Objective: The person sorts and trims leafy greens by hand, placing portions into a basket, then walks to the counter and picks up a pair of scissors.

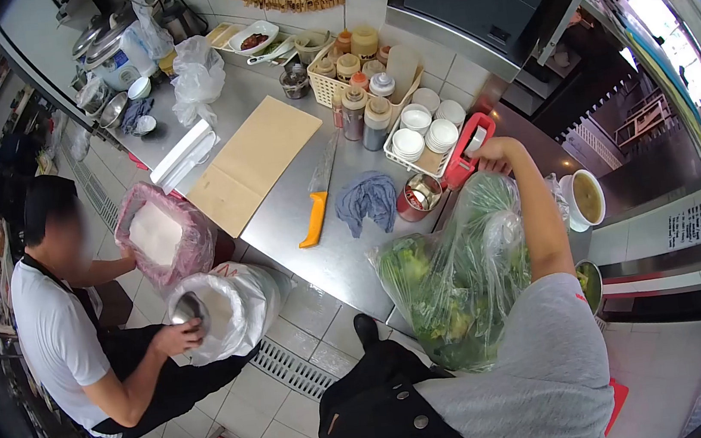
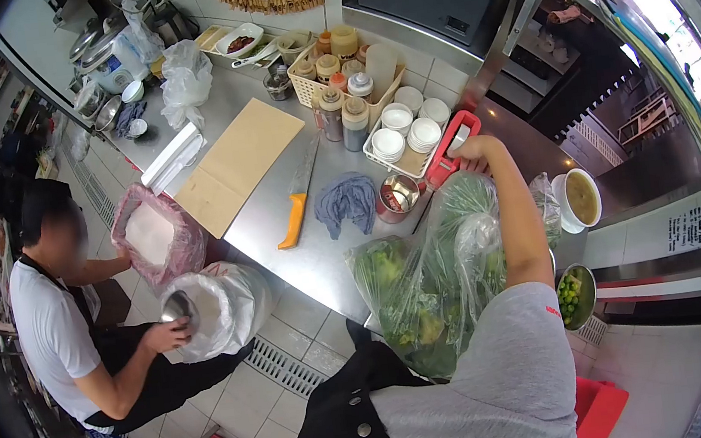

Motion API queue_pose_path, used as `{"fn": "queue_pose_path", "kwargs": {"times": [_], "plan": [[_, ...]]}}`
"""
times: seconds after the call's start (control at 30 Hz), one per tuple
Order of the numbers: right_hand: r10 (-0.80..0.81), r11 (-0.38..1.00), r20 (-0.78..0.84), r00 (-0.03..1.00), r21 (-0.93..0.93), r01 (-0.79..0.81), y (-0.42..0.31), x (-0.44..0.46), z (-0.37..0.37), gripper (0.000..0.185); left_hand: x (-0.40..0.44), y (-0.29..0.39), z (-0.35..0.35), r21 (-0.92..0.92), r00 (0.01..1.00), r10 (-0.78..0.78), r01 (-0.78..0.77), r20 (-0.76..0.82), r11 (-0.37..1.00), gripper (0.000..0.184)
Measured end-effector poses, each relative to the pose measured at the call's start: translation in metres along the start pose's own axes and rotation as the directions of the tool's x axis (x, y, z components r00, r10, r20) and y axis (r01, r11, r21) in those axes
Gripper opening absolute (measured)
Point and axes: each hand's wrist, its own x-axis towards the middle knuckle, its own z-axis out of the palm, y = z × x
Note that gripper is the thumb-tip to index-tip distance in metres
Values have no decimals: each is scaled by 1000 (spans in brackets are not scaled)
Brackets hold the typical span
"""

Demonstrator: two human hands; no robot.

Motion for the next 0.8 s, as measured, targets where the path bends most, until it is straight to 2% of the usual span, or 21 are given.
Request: {"fn": "queue_pose_path", "kwargs": {"times": [0.03, 0.1, 0.13, 0.17, 0.23, 0.3, 0.33, 0.37, 0.43, 0.47, 0.53, 0.57, 0.6, 0.63, 0.7, 0.77, 0.8], "plan": [[-2, 1000, -1, 1000, -2, 2, -4, -1, 5, 51, 1, 4, 0, -8, 1000, 7, -7, -10, 1000, 37], [-166, 951, -22, 986, -269, 154, -14, -6, 12, 60, 7, 8, 1, -34, 1000, 23, -24, -15, 999, 38], [-297, 852, -149, 943, -488, 191, -17, 3, 18, 59, 11, 8, 2, -75, 999, 39, -39, -7, 996, 44], [-448, 708, -237, 862, -683, 180, -23, 10, 26, 58, 20, 8, 1, 1, 999, 11, -11, 40, 1000, 39], [-471, 751, -349, 810, -640, 161, -57, -37, 48, 55, 27, 7, 3, -12, 999, 39, -38, 38, 999, 38], [-504, 644, -98, 858, -704, 298, -90, -81, 69, 50, 31, 5, 6, -34, 998, 31, -29, 57, 999, 38], [-443, 703, -115, 889, -660, 265, -84, -34, 82, 42, 34, 4, 8, -34, 996, 21, -18, 88, 999, 37], [-608, 610, -148, 780, -716, 339, -89, -73, 94, 34, 36, 3, 11, -51, 996, 29, -25, 84, 998, 37], [-647, 569, -270, 713, -793, 216, -79, -17, 107, 31, 38, 0, 17, -71, 996, 17, -11, 83, 997, 37], [-657, 565, -273, 703, -796, 219, -79, -21, 100, 31, 37, -1, 21, -62, 998, 28, -24, 64, 998, 36], [-632, 525, -131, 763, -797, 298, -84, -33, 82, 31, 38, -4, 22, -63, 996, 27, -22, 83, 998, 36], [-705, 493, -169, 688, -815, 305, -76, -13, 73, 27, 36, -8, 21, -44, 995, 13, -9, 102, 999, 37], [-690, 537, -200, 696, -786, 307, -79, -37, 67, 26, 13, 7, 23, -9, 997, 20, -20, 81, 1000, 37], [-674, 579, -230, 702, -755, 308, -81, -63, 62, 24, 53, -27, 21, -64, 995, 19, -13, 93, 998, 36], [-667, 575, -256, 700, -774, 265, -81, -65, 60, 24, 87, -57, 21, -173, 993, 17, 4, 117, 985, 36], [-666, 576, -312, 677, -792, 201, -77, -62, 70, 25, 99, -71, 15, -159, 992, 33, -14, 121, 987, 36], [-592, 544, -277, 757, -830, 121, -84, -73, 80, 27, 108, -80, 14, -131, 991, 47, -31, 127, 991, 37]]}}
